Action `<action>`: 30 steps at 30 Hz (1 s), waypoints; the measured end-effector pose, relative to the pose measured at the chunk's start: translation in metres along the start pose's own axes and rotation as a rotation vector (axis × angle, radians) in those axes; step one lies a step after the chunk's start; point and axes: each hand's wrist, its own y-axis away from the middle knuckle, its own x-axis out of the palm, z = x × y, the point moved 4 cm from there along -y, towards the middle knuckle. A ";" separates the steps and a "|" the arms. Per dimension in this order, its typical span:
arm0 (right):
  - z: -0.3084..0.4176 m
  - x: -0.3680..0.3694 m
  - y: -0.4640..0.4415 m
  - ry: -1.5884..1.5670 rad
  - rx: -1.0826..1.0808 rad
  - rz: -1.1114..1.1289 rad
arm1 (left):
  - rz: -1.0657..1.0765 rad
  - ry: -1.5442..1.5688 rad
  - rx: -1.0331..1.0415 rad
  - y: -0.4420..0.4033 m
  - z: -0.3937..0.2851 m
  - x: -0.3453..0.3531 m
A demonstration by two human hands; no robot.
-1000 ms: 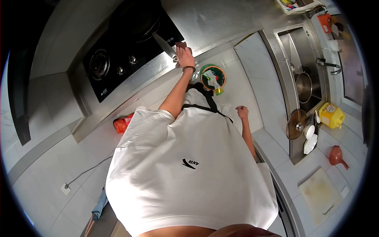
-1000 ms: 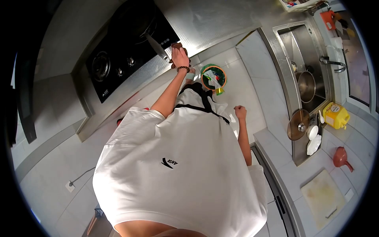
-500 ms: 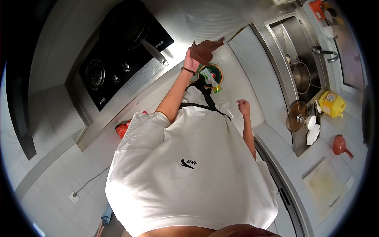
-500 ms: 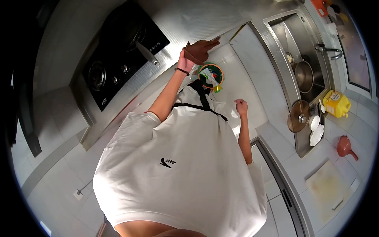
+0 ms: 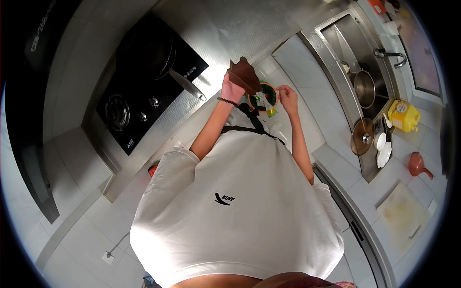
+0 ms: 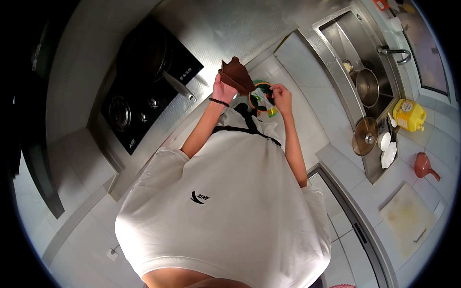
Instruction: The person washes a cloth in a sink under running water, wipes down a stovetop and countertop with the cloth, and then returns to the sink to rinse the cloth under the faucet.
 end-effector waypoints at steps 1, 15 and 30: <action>0.000 -0.001 -0.002 0.009 0.048 -0.032 | -0.017 0.004 0.068 -0.006 -0.003 -0.002; -0.048 -0.033 -0.021 0.227 -0.039 -0.144 | -0.519 -1.480 0.616 -0.085 -0.025 0.027; -0.079 -0.134 -0.016 0.195 0.100 -0.137 | -0.126 -2.466 0.891 -0.291 -0.037 0.039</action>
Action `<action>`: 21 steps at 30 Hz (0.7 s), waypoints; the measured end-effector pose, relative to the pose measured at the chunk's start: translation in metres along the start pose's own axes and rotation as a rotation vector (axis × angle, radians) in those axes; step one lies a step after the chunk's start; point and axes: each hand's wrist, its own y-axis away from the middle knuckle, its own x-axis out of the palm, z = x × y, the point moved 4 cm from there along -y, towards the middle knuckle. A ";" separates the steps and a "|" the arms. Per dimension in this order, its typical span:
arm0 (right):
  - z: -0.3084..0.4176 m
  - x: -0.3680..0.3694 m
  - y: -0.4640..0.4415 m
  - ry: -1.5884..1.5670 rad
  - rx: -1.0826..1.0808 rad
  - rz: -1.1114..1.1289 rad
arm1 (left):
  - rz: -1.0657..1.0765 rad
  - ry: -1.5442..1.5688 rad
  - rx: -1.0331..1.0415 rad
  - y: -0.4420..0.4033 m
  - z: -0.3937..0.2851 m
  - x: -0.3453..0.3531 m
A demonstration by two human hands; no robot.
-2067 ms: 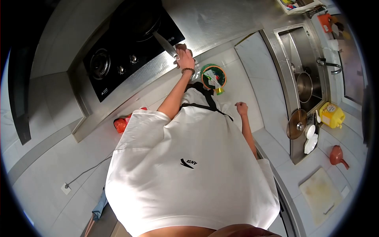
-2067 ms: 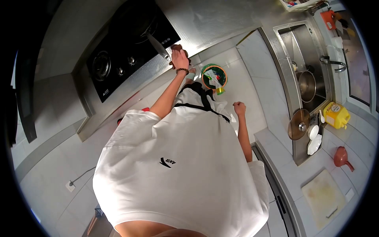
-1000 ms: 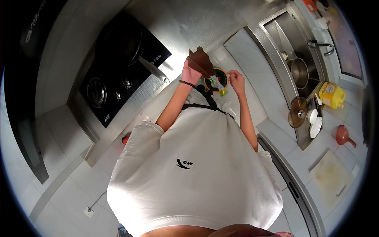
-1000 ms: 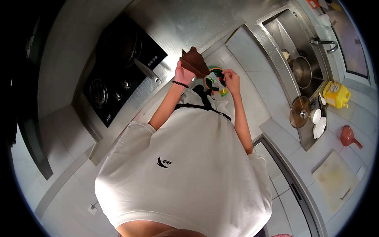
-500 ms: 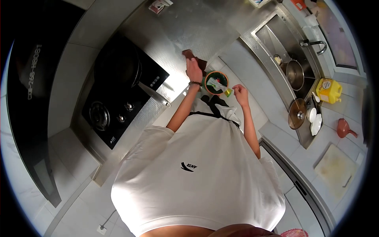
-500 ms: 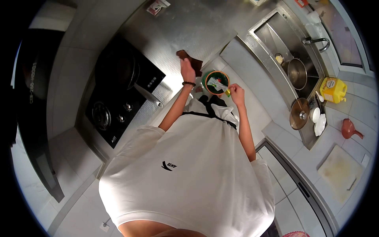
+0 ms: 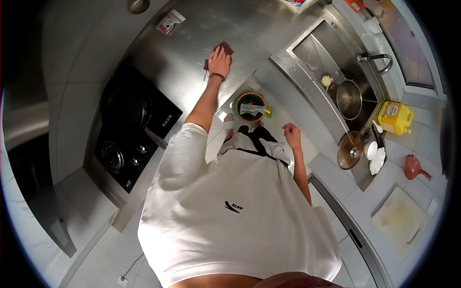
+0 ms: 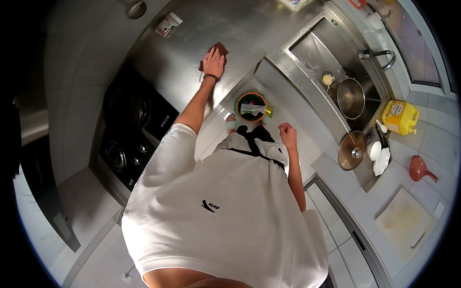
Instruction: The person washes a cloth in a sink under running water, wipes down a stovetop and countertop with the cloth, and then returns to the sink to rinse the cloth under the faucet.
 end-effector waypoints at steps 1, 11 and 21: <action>-0.007 -0.010 0.000 0.005 0.018 -0.002 | 0.063 0.061 0.032 -0.011 -0.007 0.001; -0.095 -0.081 -0.025 0.001 0.129 0.100 | -0.007 0.070 -0.100 -0.019 -0.046 0.020; -0.093 -0.082 -0.049 -0.026 0.100 0.192 | 0.025 0.008 -0.187 -0.007 -0.063 0.031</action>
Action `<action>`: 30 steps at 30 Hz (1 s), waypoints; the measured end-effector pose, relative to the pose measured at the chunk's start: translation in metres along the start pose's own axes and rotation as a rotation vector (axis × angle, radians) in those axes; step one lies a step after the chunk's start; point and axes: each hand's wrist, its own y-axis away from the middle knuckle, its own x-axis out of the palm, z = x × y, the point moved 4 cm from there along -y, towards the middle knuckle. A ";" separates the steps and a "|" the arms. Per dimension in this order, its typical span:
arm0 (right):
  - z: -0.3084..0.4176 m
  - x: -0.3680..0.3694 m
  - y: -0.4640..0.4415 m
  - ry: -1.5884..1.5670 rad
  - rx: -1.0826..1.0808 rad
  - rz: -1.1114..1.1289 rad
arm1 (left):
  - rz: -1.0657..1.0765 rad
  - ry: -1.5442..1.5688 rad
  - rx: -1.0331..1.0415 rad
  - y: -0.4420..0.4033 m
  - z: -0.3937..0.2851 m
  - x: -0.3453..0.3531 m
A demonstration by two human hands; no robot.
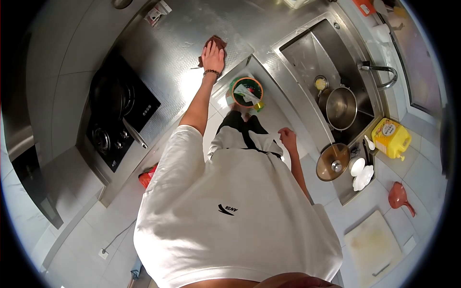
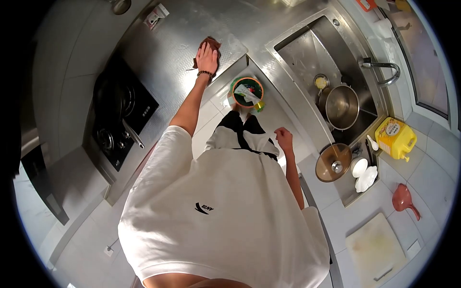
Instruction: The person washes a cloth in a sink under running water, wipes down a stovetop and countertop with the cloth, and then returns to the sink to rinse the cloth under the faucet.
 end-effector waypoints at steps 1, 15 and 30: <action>0.001 0.003 -0.001 0.003 0.018 0.013 | 0.006 -0.001 0.005 0.000 0.000 -0.001; 0.008 0.039 0.017 -0.038 0.129 -0.152 | -0.037 0.136 0.259 -0.033 -0.004 -0.009; 0.013 0.039 0.032 -0.043 0.191 -0.227 | 0.195 0.434 0.595 0.038 -0.084 -0.004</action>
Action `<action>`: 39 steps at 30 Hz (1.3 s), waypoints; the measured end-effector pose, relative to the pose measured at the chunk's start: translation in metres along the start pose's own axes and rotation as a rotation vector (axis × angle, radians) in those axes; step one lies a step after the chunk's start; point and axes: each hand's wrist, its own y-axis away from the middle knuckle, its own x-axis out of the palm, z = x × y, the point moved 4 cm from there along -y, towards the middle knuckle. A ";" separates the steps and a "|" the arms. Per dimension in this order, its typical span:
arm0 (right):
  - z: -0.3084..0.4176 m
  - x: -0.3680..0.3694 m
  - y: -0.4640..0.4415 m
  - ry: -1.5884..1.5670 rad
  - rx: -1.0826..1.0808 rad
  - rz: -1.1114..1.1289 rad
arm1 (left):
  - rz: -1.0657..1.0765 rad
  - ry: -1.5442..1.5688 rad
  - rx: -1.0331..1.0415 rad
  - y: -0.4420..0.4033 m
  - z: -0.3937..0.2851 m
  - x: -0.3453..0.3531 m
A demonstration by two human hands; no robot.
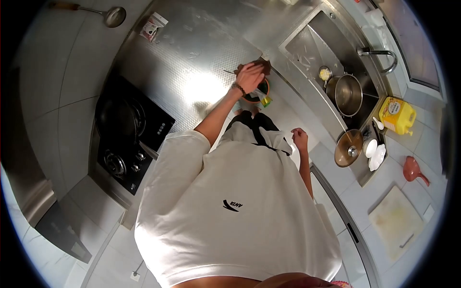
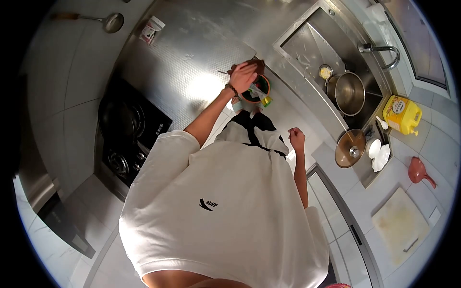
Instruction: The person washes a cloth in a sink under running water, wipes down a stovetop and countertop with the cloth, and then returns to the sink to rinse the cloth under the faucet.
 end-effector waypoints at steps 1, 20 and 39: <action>0.003 -0.001 0.001 -0.003 0.022 0.005 | 0.028 0.047 -0.002 0.006 -0.004 0.007; 0.108 0.023 -0.084 0.174 -0.294 0.398 | -0.808 0.423 -1.048 0.139 0.005 -0.177; 0.172 0.032 -0.108 0.175 -0.335 0.258 | -0.315 -0.764 -0.898 0.056 0.278 -0.220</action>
